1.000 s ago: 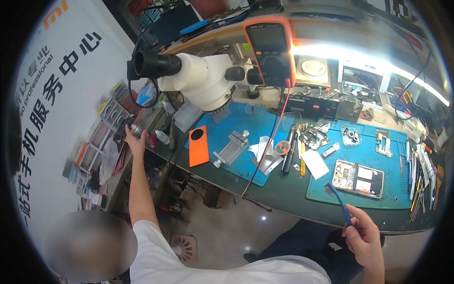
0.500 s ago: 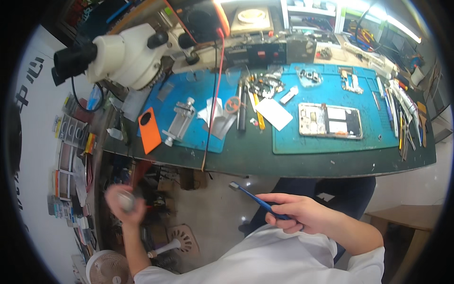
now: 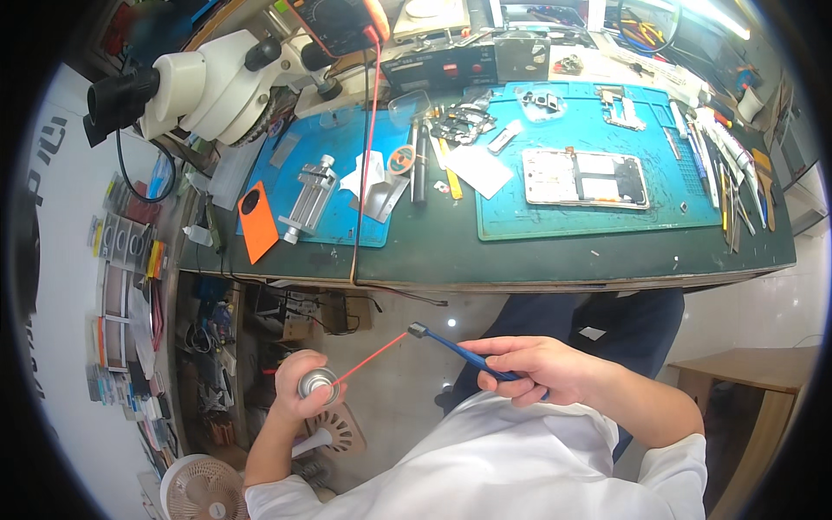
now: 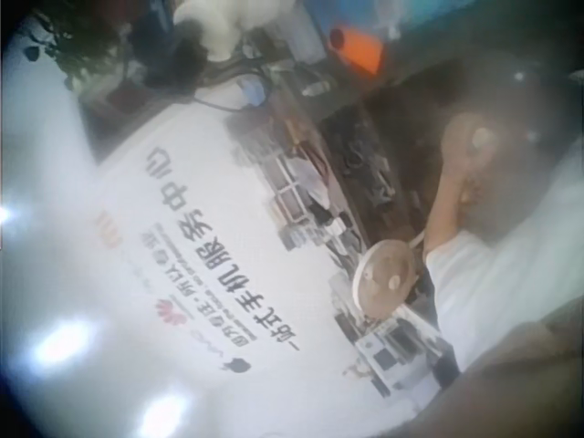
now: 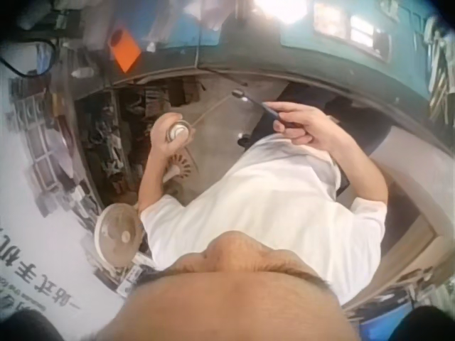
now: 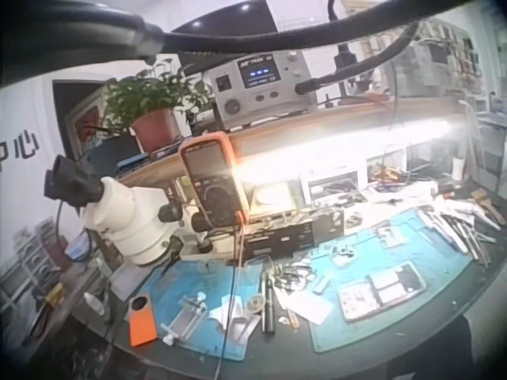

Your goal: The person cleans a disassembled smartphone with a brush and compressed air, then uses tweezers and a spudger to remove and reposition internal components including the battery and ribbon cables. The person handles the phone and tools directly on a cluttered workbench.

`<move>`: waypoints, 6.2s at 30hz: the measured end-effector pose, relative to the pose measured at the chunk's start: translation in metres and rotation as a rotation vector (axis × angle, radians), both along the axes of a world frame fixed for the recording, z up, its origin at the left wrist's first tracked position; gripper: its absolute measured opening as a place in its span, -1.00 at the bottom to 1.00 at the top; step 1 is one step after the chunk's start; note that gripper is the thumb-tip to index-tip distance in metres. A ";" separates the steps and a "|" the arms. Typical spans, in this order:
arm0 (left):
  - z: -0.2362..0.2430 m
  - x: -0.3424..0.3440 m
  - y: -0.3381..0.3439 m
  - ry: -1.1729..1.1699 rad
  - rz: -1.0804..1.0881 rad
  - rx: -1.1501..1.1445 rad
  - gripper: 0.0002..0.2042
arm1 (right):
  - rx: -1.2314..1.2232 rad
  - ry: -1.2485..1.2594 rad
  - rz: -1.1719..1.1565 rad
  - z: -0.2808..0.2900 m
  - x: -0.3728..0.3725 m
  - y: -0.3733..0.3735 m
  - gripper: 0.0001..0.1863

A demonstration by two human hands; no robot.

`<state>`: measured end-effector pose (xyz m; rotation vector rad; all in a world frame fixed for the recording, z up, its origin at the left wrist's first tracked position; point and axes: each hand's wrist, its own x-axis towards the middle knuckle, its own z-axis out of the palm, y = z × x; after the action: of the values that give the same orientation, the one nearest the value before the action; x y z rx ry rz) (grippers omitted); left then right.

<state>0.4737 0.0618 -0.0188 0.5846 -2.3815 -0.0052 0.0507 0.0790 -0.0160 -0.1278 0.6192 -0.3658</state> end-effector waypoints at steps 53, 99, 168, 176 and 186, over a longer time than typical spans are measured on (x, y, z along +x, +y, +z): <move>0.025 0.369 -0.261 0.589 1.621 -0.431 -0.12 | -1.585 0.990 -0.299 0.008 -0.058 0.044 -0.43; 0.019 -0.472 -0.051 -0.376 -0.007 0.177 -0.13 | -1.580 2.069 -0.139 0.055 -0.283 0.050 -0.42; 0.030 -0.491 -0.075 -0.006 0.019 0.343 -0.55 | -1.477 1.907 -0.322 0.047 -0.270 0.062 -0.48; 0.028 -0.497 -0.074 0.085 -0.021 0.344 -0.74 | -1.450 1.953 -0.382 0.053 -0.268 0.079 -0.49; 0.042 -0.485 -0.057 0.508 -0.229 1.389 -0.76 | -1.176 1.511 -0.724 0.068 -0.238 0.074 -0.60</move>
<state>-0.0112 0.0047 0.0231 0.7424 -1.6158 -1.7526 -0.1869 0.1525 0.0524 -1.4229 1.8831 -1.3458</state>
